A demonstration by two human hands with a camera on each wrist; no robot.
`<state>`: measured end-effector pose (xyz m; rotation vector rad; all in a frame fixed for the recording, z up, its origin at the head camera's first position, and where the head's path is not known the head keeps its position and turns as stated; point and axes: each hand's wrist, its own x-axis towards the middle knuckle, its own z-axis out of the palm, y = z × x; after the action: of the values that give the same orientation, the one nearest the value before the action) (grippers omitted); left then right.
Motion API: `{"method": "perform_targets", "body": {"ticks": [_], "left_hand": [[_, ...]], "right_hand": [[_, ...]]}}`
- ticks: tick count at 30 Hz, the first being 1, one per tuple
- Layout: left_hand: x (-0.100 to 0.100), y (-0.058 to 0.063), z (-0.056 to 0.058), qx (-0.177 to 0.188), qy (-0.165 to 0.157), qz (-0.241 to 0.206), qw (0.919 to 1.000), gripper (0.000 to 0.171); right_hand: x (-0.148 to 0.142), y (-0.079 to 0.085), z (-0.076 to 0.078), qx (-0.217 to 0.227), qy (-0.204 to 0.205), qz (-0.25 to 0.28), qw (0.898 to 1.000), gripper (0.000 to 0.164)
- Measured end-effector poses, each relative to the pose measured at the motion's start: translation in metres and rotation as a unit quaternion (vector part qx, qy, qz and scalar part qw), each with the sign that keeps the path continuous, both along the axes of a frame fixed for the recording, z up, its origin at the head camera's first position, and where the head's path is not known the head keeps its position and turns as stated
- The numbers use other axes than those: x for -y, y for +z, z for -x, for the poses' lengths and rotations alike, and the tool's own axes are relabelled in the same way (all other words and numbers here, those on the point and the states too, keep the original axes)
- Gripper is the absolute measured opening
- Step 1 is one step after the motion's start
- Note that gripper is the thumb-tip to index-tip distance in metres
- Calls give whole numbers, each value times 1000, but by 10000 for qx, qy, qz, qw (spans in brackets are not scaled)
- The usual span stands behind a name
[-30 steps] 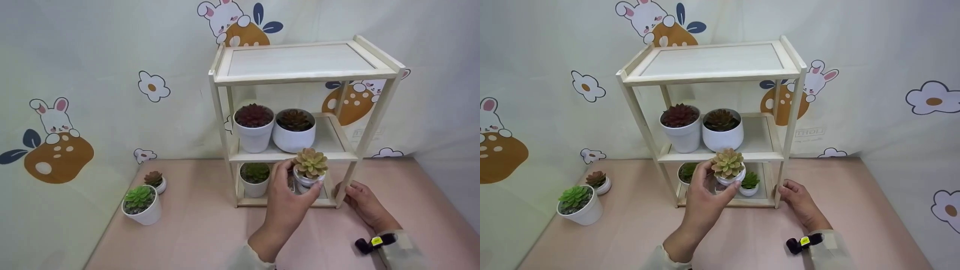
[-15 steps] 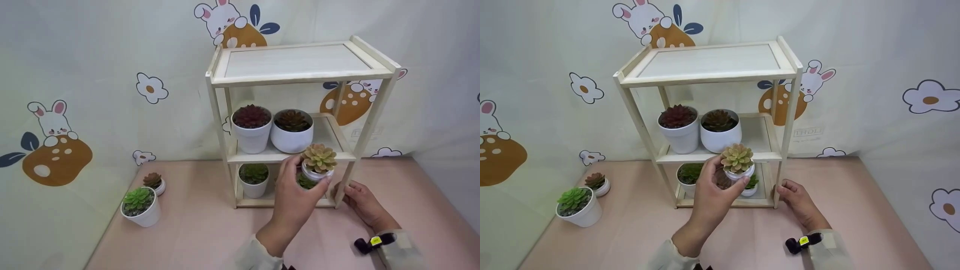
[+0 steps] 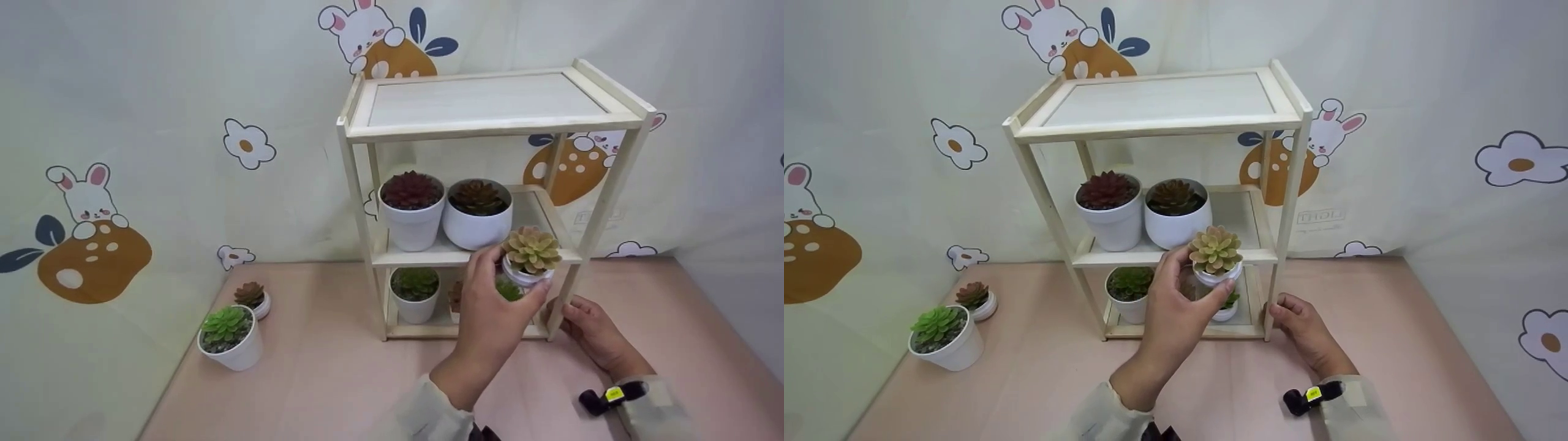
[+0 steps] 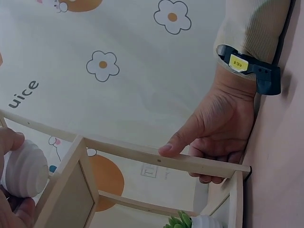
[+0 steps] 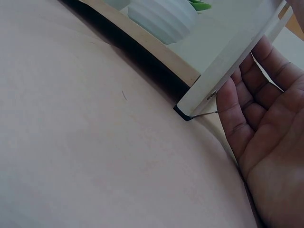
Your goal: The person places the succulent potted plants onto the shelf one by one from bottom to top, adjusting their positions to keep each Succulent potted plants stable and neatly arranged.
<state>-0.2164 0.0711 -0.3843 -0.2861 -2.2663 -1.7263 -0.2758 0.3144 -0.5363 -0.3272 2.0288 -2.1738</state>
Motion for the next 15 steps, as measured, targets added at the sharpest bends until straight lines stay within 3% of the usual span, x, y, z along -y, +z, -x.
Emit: {"method": "perform_targets", "body": {"ticks": [10, 15], "left_hand": [[-12, 0, 3, -290, 206, 110, 9993, 65], [-15, 1, 5, -236, 252, 120, 9993, 65]], "right_hand": [[-1, 1, 1, 12, -17, 12, 10000, 41], [-1, 1, 1, 77, -41, -21, 10000, 42]]}}
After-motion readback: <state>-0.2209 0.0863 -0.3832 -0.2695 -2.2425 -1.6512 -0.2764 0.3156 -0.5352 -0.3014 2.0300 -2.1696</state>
